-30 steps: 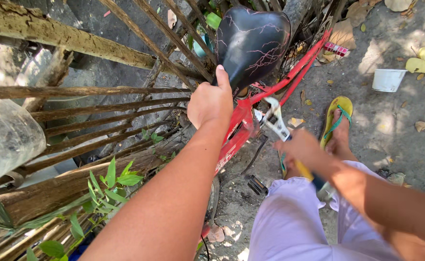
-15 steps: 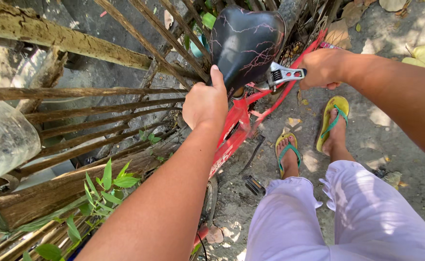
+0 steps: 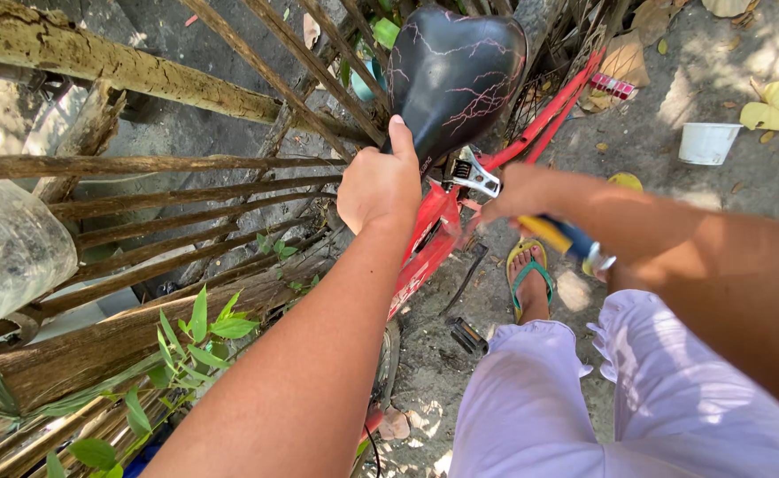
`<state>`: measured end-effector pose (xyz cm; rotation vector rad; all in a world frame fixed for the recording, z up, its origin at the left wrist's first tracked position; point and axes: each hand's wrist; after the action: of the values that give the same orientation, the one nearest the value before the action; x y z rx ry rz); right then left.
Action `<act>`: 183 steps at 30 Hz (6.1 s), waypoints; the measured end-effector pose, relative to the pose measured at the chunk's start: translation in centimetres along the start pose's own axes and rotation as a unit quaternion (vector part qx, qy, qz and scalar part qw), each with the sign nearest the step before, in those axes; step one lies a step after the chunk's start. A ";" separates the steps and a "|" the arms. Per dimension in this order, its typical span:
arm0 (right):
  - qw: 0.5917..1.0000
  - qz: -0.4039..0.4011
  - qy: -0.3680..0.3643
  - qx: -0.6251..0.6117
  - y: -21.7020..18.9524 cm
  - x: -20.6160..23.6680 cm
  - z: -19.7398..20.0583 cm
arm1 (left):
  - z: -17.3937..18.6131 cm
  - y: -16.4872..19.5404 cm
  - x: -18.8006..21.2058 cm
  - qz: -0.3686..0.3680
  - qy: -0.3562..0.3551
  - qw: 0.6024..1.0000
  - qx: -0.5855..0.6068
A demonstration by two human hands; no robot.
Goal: The person uses an adjustable wrench to loosen and tighten the seat clamp of a red children's bicycle, holding the saddle steady with one hand while turning the wrench with the other to adjust the seat position.
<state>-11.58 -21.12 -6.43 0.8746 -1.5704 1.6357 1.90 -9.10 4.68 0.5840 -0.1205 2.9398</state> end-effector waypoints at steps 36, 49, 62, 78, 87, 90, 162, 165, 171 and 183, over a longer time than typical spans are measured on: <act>0.961 0.043 0.061 0.265 -2.8 -0.7 5.4 | 0.2 -0.1 0.1 0.004 -0.002 1.000 0.001; 0.860 -0.024 -0.092 -0.501 -1.0 2.0 -10.1 | 0.3 -0.4 0.4 -0.001 0.003 1.000 0.003; 0.989 0.045 0.086 0.110 2.5 4.5 6.3 | 0.1 -0.3 0.0 0.003 0.007 1.000 -0.003; 0.906 0.015 0.034 0.422 -6.0 -0.4 8.3 | 0.2 -0.2 0.4 0.005 0.007 1.000 -0.004; 0.936 0.018 0.066 0.346 -5.5 0.5 10.0 | 0.2 -0.2 0.5 0.014 0.000 1.000 0.003; 0.938 0.014 0.067 0.341 -5.3 0.7 10.1 | 0.3 -0.1 0.5 0.014 -0.004 1.000 -0.002; 0.814 -0.019 -0.133 -0.566 -4.7 4.3 -10.4 | -0.4 -0.3 0.5 0.013 0.016 1.000 -0.018; 0.762 0.008 -0.186 -0.620 -6.6 4.0 -11.4 | -0.5 -0.4 0.4 0.005 0.019 1.000 -0.007; 0.823 -0.042 -0.067 -0.563 -3.6 4.4 -10.6 | -0.7 -0.6 0.4 -0.013 0.029 0.999 -0.002; 0.983 0.040 0.161 0.081 4.0 4.3 4.0 | -0.6 -0.2 0.3 -0.018 0.025 1.000 0.007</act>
<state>-17.28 -25.12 -4.76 0.5951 -1.2769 1.8763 1.39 -8.80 4.25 0.5098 -0.0847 2.9202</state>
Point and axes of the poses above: each hand's wrist, its own x-axis away from the middle knuckle, its own z-axis out of the back of the hand, y = z × x, and after that the axes turned 9 degrees about -x, right-handed
